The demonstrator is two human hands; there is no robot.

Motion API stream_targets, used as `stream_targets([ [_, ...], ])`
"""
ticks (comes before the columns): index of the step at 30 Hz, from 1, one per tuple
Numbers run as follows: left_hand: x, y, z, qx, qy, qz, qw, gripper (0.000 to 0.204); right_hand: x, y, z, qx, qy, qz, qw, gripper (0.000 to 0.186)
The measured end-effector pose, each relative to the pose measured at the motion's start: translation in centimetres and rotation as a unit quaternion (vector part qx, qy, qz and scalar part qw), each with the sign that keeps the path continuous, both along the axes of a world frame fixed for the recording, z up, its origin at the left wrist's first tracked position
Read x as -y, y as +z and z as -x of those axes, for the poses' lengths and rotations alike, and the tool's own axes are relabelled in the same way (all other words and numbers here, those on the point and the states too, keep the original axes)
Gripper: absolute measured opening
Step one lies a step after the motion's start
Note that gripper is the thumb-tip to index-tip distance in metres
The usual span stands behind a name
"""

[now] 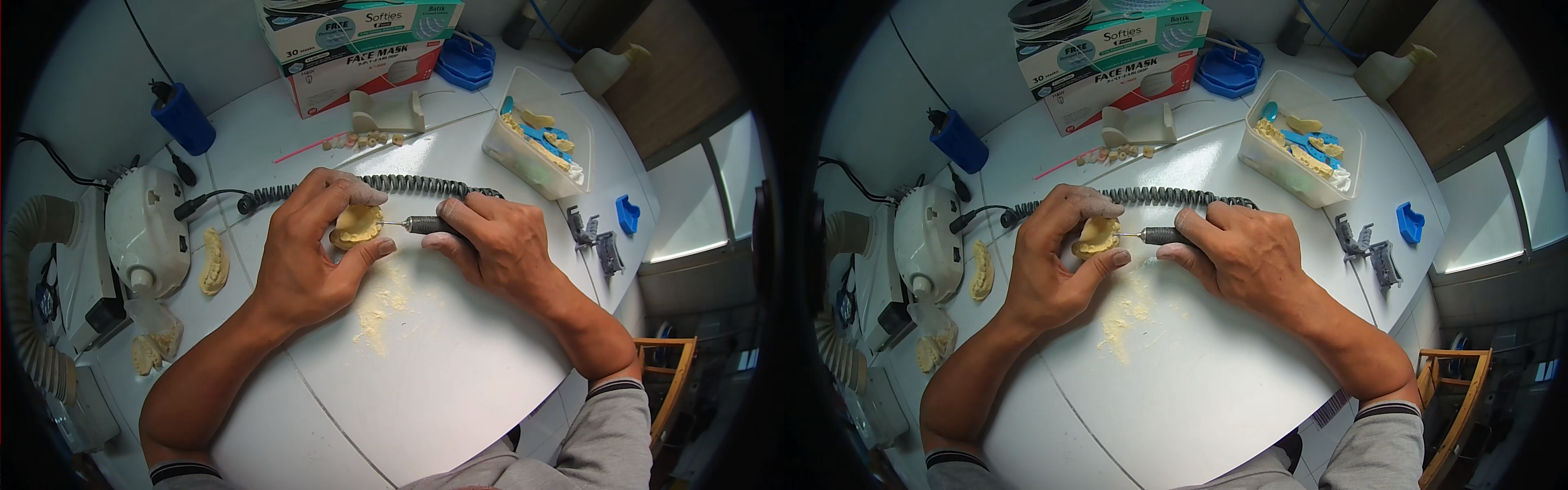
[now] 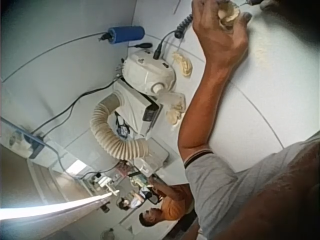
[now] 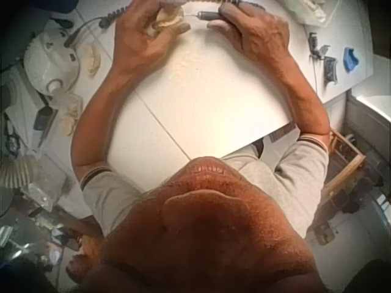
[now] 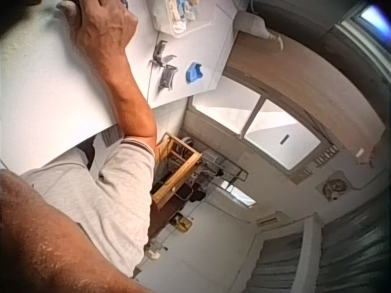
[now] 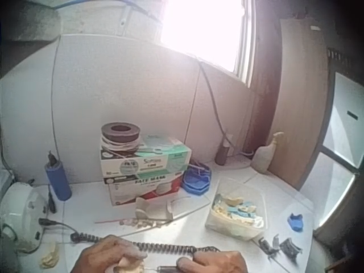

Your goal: Trimming a yellow dental plaster mold using a rotary tool.

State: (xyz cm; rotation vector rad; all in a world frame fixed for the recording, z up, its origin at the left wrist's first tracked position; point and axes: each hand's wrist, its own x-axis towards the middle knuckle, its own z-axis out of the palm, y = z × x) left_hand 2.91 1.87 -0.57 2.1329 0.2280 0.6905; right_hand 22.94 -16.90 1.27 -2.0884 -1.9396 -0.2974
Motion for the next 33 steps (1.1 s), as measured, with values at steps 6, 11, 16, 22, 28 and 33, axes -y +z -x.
stream_targets([
  [6,-0.06,-0.03,-0.02,-0.004,-0.002,0.000,1.000,0.039,0.01,-0.06,-0.05,0.001,0.000,-0.001,1.000,0.040],
  [11,-0.06,-0.01,-0.04,-0.004,0.001,-0.003,1.000,0.039,0.00,-0.06,0.01,0.001,-0.003,0.001,1.000,0.040],
  [16,-0.02,0.10,-0.02,-0.007,0.000,-0.003,1.000,0.039,0.03,-0.03,0.00,0.004,-0.003,0.002,1.000,0.040],
  [22,-0.09,-0.22,-0.13,0.004,0.005,-0.005,1.000,0.039,0.01,-0.11,0.01,0.003,-0.005,-0.005,1.000,0.040],
  [28,-0.11,0.01,-0.02,-0.009,-0.001,0.001,1.000,0.040,0.00,-0.09,0.04,0.004,-0.007,-0.001,1.000,0.040],
  [33,-0.14,0.12,-0.03,-0.008,-0.005,-0.008,1.000,0.040,-0.10,-0.60,-0.26,0.013,-0.001,-0.032,0.999,0.043],
])
